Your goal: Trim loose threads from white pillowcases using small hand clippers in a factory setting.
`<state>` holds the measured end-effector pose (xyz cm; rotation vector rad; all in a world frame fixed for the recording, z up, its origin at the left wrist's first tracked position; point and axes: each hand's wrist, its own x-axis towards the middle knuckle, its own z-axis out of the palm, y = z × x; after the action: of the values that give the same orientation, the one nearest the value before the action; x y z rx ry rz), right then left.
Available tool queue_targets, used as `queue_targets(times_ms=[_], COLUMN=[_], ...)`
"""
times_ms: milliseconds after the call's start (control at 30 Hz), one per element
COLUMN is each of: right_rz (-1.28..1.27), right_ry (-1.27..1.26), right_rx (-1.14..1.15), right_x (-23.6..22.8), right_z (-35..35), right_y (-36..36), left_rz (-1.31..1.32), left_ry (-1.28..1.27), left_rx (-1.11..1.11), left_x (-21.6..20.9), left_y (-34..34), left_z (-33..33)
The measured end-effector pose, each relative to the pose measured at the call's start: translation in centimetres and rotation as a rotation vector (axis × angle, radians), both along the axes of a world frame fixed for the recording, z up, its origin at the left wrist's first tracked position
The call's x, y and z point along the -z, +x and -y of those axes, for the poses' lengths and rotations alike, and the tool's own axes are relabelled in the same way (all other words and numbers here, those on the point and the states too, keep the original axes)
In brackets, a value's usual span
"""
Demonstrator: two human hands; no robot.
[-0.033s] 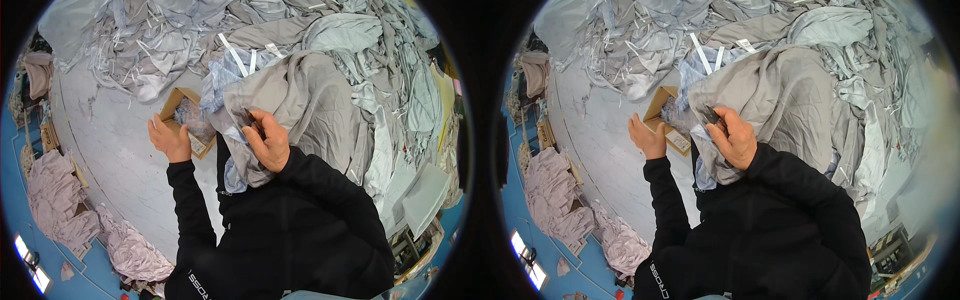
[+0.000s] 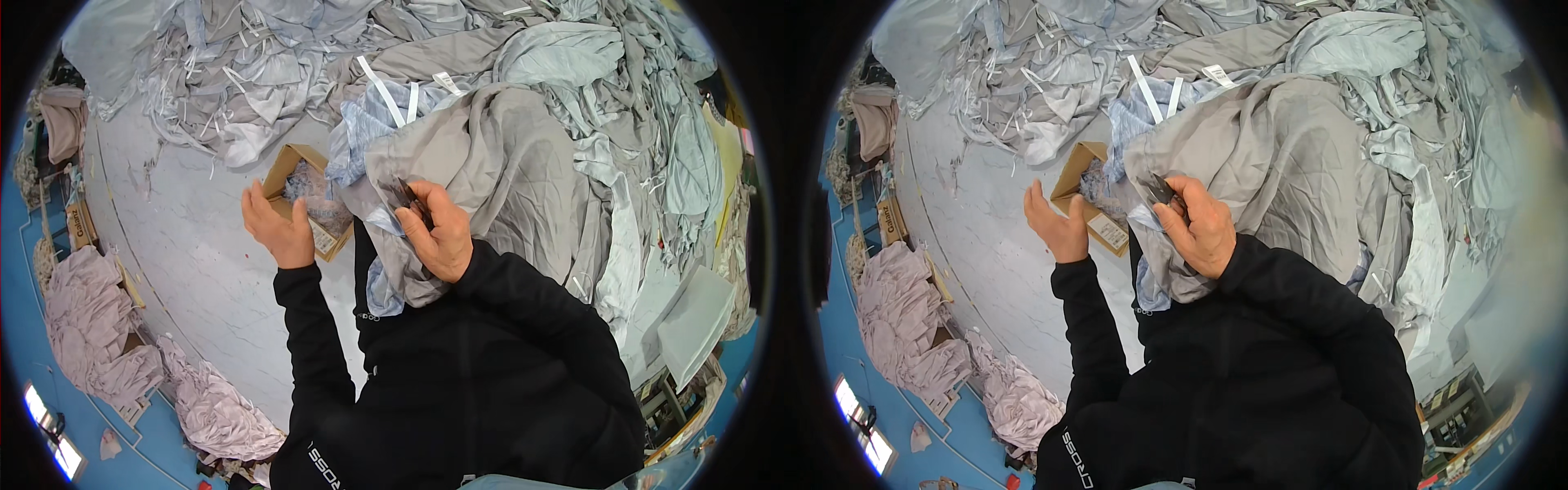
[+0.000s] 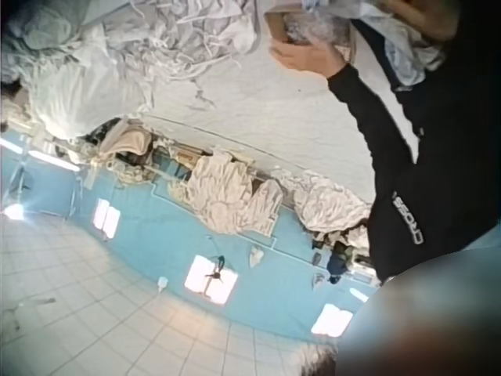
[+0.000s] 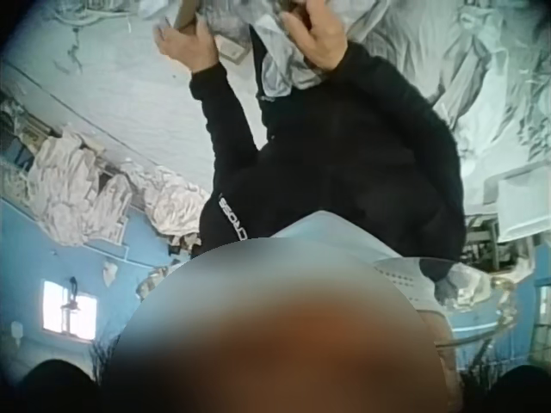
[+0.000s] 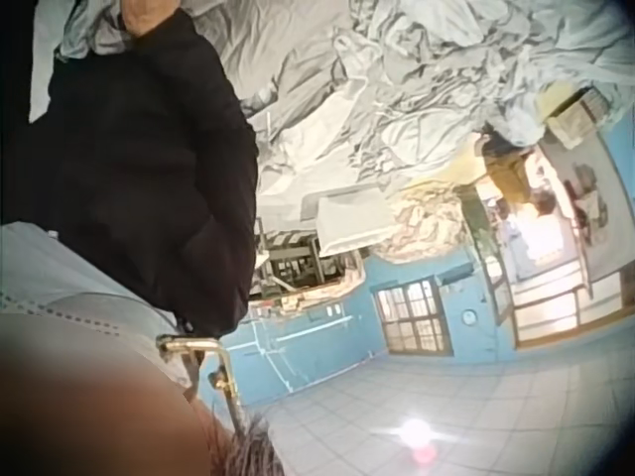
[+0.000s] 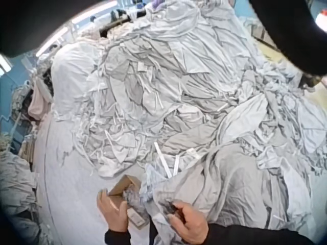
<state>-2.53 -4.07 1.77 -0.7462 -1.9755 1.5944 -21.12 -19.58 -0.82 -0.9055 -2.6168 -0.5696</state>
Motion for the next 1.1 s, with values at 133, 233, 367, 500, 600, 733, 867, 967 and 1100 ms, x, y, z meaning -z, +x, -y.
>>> queue_targets(times_ms=[133, 233, 367, 500, 600, 733, 867, 967, 1100], right_rz=[0.012, 0.030, 0.016, 0.005, 0.018, 0.003, 0.057, 0.010, -0.012], right_ry=[0.005, 0.056, 0.176, 0.163, 0.151, 0.124, 0.090, 0.087, 0.086], right_rx=[-0.028, -0.070, -0.124, -0.124, -0.131, -0.141, -0.190, -0.174, -0.183], right_x=[-0.4, -0.4, -0.5, -0.3, -0.2, -0.2, -0.6, -0.3, -0.2], right_z=[-0.1, -0.3, -0.3, -0.4, -0.6, -0.8, -1.2, -1.1, -1.3], right_y=[0.1, 0.1, 0.0, 0.2, 0.2, 0.5, 0.7, 0.4, 0.3], left_rz=[0.441, 0.680, 0.676, 0.457, 0.431, 0.540, 1.085, 1.138, 1.018], left_ry=[0.444, 0.430, 0.135, 0.133, 0.262, 0.387, 0.715, 0.942, 1.128], left_rx=[0.219, 0.444, 0.640, 0.638, 0.579, 0.430, 0.131, 0.061, -0.076], left_x=[-6.1, -8.4, -6.6, -4.9, -4.4, -3.6, -3.7, -4.1, -4.1], left_y=[2.3, 2.9, 2.0, 2.0, 2.2, 1.5, 0.7, -0.5, -2.7], left_z=[-5.8, -10.6, -13.5, -14.1, -14.1, -12.8, -11.0, -9.5, -5.5])
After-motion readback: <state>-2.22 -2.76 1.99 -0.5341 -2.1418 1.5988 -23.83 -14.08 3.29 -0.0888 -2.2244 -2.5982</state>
